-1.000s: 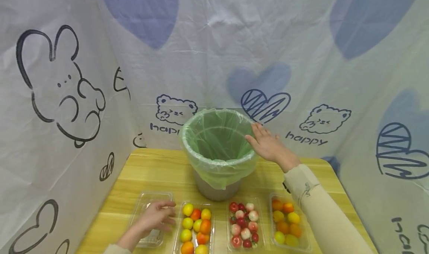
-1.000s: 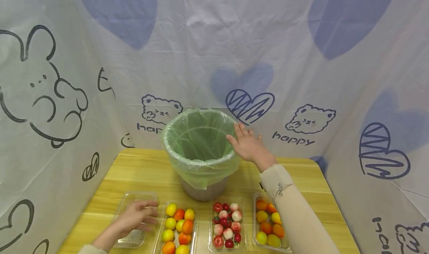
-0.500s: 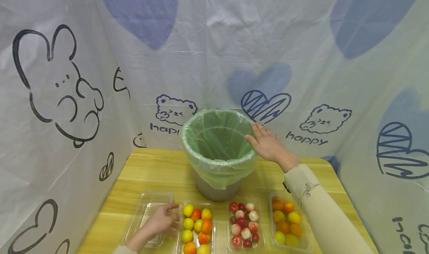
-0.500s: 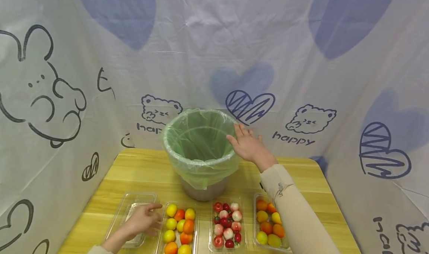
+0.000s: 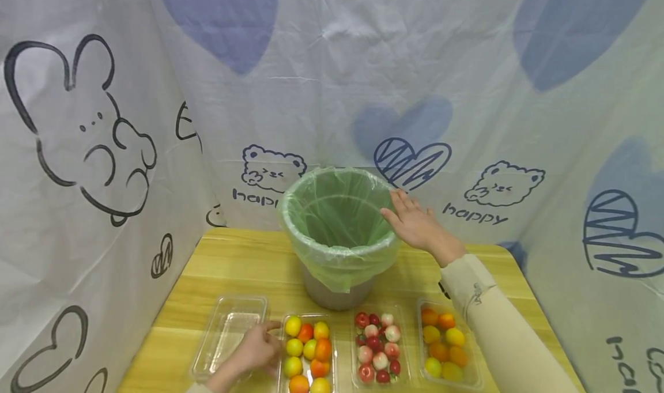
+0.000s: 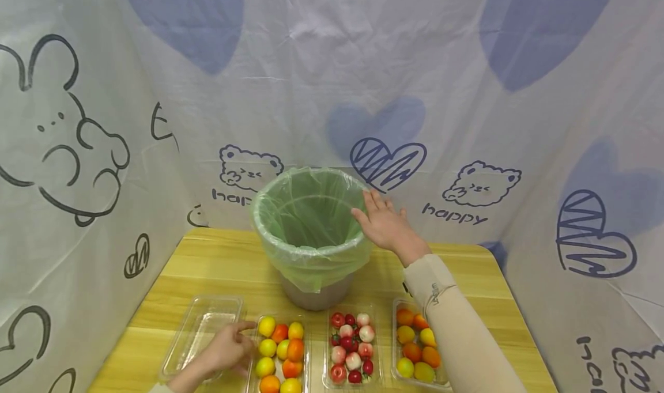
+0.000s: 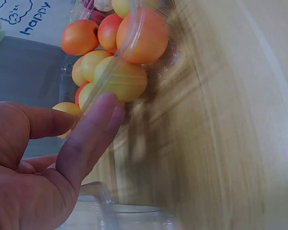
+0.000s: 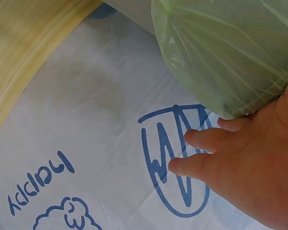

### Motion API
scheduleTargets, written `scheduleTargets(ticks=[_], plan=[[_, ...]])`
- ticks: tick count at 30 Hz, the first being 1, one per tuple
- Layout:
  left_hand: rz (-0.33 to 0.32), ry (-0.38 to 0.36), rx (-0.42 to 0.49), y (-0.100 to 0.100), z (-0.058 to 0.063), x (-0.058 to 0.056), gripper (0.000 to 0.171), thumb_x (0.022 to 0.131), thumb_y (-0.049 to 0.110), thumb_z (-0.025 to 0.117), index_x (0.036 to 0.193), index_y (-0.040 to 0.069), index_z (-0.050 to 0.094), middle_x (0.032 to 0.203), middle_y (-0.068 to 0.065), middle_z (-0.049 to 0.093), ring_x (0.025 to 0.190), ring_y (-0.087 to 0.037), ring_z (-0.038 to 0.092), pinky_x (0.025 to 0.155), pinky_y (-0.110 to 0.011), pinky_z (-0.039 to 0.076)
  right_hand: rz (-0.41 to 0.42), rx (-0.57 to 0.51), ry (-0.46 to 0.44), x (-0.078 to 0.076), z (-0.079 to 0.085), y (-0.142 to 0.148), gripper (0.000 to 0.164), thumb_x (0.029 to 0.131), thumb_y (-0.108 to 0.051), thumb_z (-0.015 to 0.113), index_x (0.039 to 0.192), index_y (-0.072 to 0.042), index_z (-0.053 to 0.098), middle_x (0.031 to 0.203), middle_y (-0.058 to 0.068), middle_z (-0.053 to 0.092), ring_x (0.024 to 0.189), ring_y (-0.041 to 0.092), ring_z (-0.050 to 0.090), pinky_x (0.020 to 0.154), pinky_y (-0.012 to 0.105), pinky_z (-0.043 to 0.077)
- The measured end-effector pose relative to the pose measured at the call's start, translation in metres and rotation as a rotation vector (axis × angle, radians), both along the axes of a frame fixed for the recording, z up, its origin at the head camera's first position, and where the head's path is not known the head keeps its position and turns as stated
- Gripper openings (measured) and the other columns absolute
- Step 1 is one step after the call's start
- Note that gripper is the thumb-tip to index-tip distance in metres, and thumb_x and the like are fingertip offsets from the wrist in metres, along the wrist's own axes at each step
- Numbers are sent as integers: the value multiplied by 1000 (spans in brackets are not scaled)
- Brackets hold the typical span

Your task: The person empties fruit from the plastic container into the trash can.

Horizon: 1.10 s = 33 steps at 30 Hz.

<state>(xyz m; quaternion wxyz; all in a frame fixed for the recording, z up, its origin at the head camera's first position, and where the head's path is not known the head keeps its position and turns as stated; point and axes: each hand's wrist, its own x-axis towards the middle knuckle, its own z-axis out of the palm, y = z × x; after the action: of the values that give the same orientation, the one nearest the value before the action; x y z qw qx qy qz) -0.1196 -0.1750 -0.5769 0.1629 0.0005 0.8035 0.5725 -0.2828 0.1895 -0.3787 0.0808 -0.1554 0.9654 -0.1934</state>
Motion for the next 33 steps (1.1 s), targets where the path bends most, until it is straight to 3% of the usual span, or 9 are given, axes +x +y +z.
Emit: scheduleTargets(ticks=[6, 14, 25, 33], plan=[[-25, -30, 16, 0, -2, 1, 55, 88, -9, 61, 139, -21, 45, 75, -13, 65, 56, -17, 62, 49, -38, 65, 1, 1, -3, 1, 0, 0, 74, 114, -51, 21, 169, -4, 2, 177, 19, -4, 160, 54, 3, 125, 80, -3], [-45, -47, 65, -4, 8, -2, 55, 93, -6, 63, 141, -22, 44, 81, -18, 72, 56, -18, 66, 49, -36, 64, 2, 12, -3, 1, 0, -1, 75, 114, -53, 19, 169, -6, -1, 177, 19, -5, 160, 54, 4, 126, 80, -2], [-138, -68, 91, -7, 34, -4, 55, 94, -4, 62, 142, -23, 43, 93, -18, 76, 59, -17, 70, 51, -34, 65, 2, 13, 1, 0, -1, 0, 76, 113, -54, 18, 169, -6, 0, 177, 19, -4, 160, 54, 5, 125, 80, -2], [-184, -86, 127, -6, 67, -4, 57, 96, 0, 61, 146, -20, 43, 99, -19, 77, 67, -24, 75, 53, -32, 66, 1, 13, 6, -2, -3, 1, 79, 112, -58, 16, 169, -6, 0, 177, 19, -4, 160, 54, 5, 126, 79, -3]])
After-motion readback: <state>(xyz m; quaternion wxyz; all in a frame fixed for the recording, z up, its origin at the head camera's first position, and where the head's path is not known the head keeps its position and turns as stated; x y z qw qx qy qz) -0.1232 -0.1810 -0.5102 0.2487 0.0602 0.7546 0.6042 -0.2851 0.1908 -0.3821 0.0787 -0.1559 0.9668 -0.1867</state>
